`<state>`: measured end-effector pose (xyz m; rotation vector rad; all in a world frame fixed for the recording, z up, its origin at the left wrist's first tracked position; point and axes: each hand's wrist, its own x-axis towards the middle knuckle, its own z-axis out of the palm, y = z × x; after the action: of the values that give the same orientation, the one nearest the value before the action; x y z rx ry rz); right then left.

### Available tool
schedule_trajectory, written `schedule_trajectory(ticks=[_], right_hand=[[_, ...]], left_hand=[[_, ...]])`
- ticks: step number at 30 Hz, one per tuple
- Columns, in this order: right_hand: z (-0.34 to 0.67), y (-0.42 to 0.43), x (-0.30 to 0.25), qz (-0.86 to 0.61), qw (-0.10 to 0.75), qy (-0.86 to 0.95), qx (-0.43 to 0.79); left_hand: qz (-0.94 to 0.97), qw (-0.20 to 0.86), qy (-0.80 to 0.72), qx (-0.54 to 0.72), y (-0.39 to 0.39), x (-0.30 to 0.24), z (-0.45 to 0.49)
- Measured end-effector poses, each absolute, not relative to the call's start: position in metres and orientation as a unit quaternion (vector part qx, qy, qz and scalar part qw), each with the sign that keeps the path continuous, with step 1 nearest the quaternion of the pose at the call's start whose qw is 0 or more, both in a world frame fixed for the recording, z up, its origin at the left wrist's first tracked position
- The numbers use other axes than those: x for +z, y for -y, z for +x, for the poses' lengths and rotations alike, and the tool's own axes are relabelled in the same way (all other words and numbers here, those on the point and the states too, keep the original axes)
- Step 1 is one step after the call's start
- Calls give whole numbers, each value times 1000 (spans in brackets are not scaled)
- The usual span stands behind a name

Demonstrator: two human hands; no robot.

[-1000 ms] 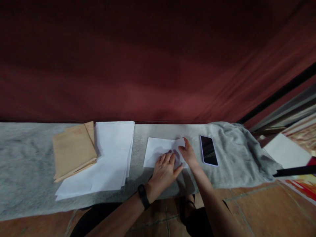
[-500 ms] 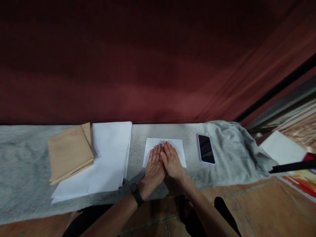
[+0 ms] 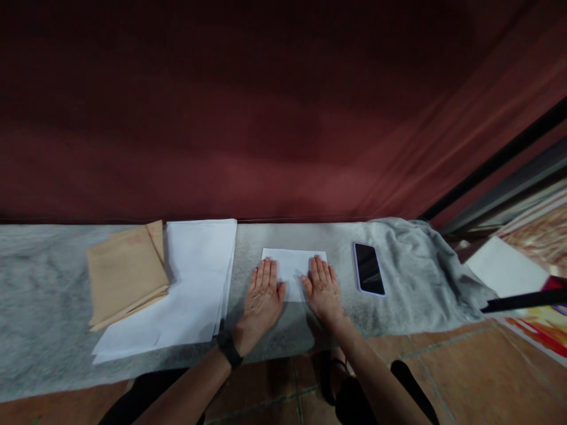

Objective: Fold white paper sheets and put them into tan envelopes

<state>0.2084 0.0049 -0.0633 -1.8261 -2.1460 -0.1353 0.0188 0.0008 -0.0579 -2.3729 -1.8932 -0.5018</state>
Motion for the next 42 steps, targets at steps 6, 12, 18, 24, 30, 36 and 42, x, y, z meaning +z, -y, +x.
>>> schedule_trajectory(ticks=[6, 12, 18, 24, 30, 36, 42], right_hand=[[219, -3, -68, -674, 164, 718, -58], [207, -11, -56, -665, 175, 726, -20], [186, -24, -43, -610, 153, 776, 50], [188, -30, -53, -624, 149, 767, 14], [202, -32, -64, -652, 173, 737, -26], [213, -29, -71, -675, 181, 713, -53], [223, -22, -72, -693, 174, 698, -56]], left_hand=[[-757, 43, 632, -159, -1, -55, 9], [-792, 27, 581, -183, -17, -50, 30], [-824, 3, 541, -165, -35, -54, 56], [-820, 9, 552, -153, -39, -54, 48], [-785, 18, 602, -147, -42, -55, 28], [-760, 24, 629, -158, -40, -58, 19], [-747, 33, 648, -147, -34, -56, 14]])
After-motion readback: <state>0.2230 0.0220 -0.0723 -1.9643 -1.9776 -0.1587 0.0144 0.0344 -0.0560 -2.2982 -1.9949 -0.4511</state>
